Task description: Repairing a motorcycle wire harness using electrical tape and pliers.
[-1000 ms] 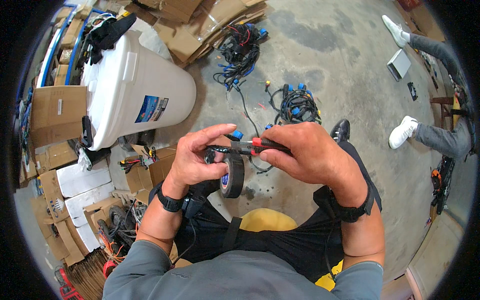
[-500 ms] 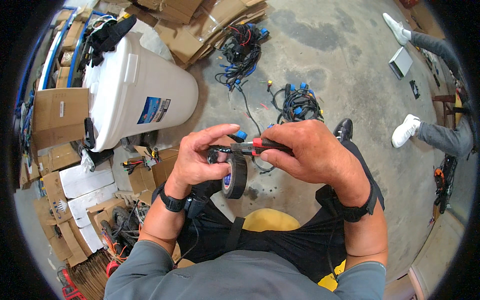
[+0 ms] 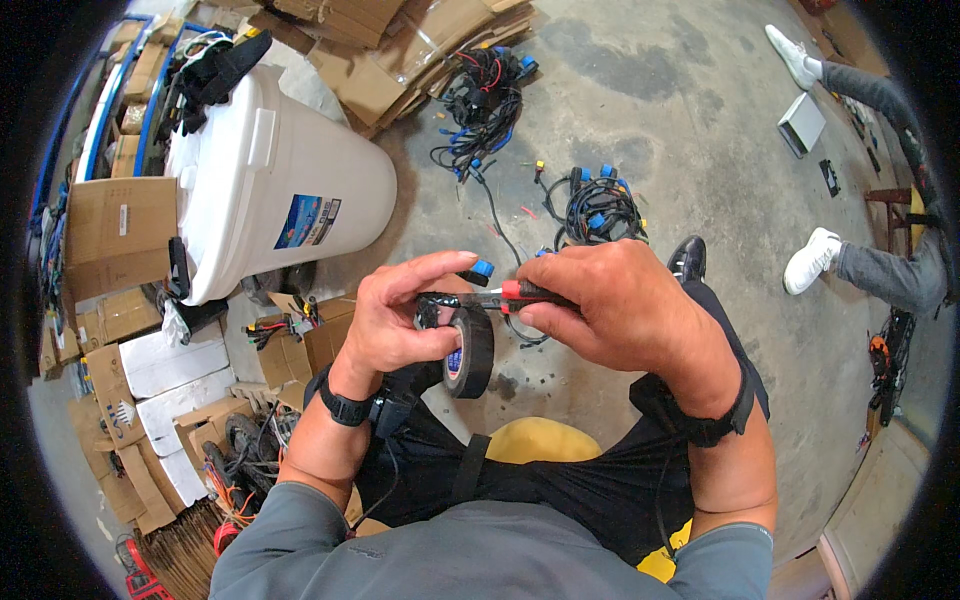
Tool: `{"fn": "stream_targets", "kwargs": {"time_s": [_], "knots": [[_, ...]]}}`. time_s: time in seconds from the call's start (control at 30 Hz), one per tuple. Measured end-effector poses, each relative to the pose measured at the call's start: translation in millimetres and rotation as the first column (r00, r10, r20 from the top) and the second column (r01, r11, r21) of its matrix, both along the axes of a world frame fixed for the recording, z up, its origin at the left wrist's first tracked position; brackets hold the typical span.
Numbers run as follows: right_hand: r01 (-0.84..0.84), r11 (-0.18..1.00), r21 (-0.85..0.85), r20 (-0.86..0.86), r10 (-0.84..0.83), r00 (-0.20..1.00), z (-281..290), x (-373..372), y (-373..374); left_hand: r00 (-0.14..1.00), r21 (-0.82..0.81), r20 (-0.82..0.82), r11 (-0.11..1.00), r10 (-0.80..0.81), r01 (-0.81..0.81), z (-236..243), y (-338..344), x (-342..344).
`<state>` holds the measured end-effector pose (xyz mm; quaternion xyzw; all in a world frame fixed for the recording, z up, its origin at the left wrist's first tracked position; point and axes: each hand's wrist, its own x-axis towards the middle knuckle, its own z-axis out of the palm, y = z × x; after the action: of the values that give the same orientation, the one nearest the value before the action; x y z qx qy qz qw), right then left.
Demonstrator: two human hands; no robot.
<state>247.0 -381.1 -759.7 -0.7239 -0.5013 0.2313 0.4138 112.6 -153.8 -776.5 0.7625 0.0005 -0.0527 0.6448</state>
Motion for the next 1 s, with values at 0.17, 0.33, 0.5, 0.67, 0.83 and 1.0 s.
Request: {"fn": "stream_targets", "kwargs": {"time_s": [0.17,0.33,0.5,0.67,0.83,1.0], "knots": [[0.020,0.999,-0.029,0.063,-0.018,0.998,4.2,-1.2,-0.2,0.995,0.045,0.096,0.999,0.005,-0.009,-4.5,-1.0,0.3],[0.032,0.999,-0.034,0.110,-0.028,0.994,7.3,-0.8,-1.6,0.990,0.071,0.142,0.997,-0.006,-0.005,-4.4,-0.6,1.0],[0.047,0.998,-0.047,0.158,-0.039,0.987,8.5,-1.3,-2.7,0.992,0.077,0.125,0.996,0.024,-0.034,-3.8,-1.8,-0.2],[0.053,0.997,-0.057,0.183,-0.042,0.982,10.4,-0.9,-3.3,0.990,0.076,0.135,0.996,0.037,-0.048,-1.4,-3.1,0.6],[0.058,0.994,-0.088,0.199,-0.039,0.979,14.1,0.8,-4.9,0.997,0.081,0.069,0.996,0.038,-0.044,-0.3,-0.2,-1.1],[0.084,0.991,-0.107,0.217,-0.060,0.974,9.7,6.2,-9.8,0.977,-0.017,0.137,0.987,0.163,-0.162,-2.5,7.5,-6.2]]}}
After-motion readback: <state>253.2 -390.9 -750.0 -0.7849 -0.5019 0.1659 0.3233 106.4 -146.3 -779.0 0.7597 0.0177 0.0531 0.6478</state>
